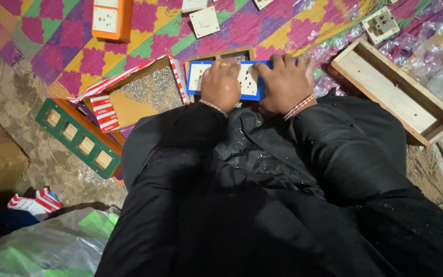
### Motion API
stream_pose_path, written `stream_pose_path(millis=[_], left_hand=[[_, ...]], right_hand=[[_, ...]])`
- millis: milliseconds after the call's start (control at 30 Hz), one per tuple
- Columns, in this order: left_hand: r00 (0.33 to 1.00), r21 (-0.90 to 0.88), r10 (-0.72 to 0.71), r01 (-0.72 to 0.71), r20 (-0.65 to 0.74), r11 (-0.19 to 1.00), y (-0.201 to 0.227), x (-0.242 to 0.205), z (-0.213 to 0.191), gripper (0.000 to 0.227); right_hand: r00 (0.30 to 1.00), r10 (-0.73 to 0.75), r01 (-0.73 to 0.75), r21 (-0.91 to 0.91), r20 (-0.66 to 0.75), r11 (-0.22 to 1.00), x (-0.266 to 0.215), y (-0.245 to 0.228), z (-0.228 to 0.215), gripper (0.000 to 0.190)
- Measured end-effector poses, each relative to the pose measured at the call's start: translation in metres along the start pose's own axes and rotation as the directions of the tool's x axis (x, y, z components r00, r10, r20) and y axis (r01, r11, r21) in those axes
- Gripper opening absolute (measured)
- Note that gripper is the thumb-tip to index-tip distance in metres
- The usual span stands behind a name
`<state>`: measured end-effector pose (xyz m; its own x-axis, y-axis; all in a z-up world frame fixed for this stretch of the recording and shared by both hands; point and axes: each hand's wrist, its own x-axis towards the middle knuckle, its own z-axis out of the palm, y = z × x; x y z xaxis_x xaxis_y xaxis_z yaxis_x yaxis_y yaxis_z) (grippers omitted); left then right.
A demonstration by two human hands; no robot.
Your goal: The person sits on the floor and assembles a blue multi-socket electrical board. They insert white socket modules into the frame, flip the board to insert and tighten screws from the back, and then place the finished unit aside.
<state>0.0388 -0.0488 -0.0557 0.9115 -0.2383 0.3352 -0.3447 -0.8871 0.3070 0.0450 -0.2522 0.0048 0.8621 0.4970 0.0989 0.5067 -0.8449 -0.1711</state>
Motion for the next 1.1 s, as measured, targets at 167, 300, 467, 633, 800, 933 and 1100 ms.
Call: stream_pose_path(millis=[167,300,467,633,800,933,1100], left_hand=[[0.993,-0.057,-0.087,0.091,0.079,0.994,0.002,-0.002,0.003,0.035],[0.98,-0.115,-0.174,0.185,0.1,0.976,-0.003,0.0,0.002,0.037],[0.959,-0.137,-0.223,0.248,0.172,0.959,-0.005,0.001,0.0,0.043],[0.945,-0.09,-0.22,0.248,0.241,0.965,-0.005,0.005,0.0,0.048],[0.959,-0.12,-0.166,0.197,0.229,0.973,-0.002,0.0,0.0,0.052],[0.955,-0.134,-0.179,0.215,0.238,0.967,-0.005,0.0,-0.001,0.05],[0.962,-0.391,-0.208,0.262,0.174,0.882,-0.021,0.005,-0.007,0.043]], right_hand=[[1.0,-0.011,0.011,-0.009,-0.019,1.0,-0.004,0.001,0.003,0.078],[0.999,-0.037,0.038,0.04,-0.027,0.998,0.0,0.003,0.004,0.078],[0.998,-0.038,0.038,-0.002,-0.048,0.999,0.0,0.006,0.005,0.078],[0.998,-0.032,0.032,0.008,-0.046,0.999,0.002,0.007,0.003,0.08],[0.999,-0.02,0.021,0.038,-0.03,0.999,0.0,0.007,0.005,0.082],[0.998,-0.033,0.035,0.038,-0.045,0.999,-0.001,0.007,0.007,0.082],[0.985,-0.098,0.098,-0.003,-0.144,0.995,0.001,0.006,0.001,0.072]])
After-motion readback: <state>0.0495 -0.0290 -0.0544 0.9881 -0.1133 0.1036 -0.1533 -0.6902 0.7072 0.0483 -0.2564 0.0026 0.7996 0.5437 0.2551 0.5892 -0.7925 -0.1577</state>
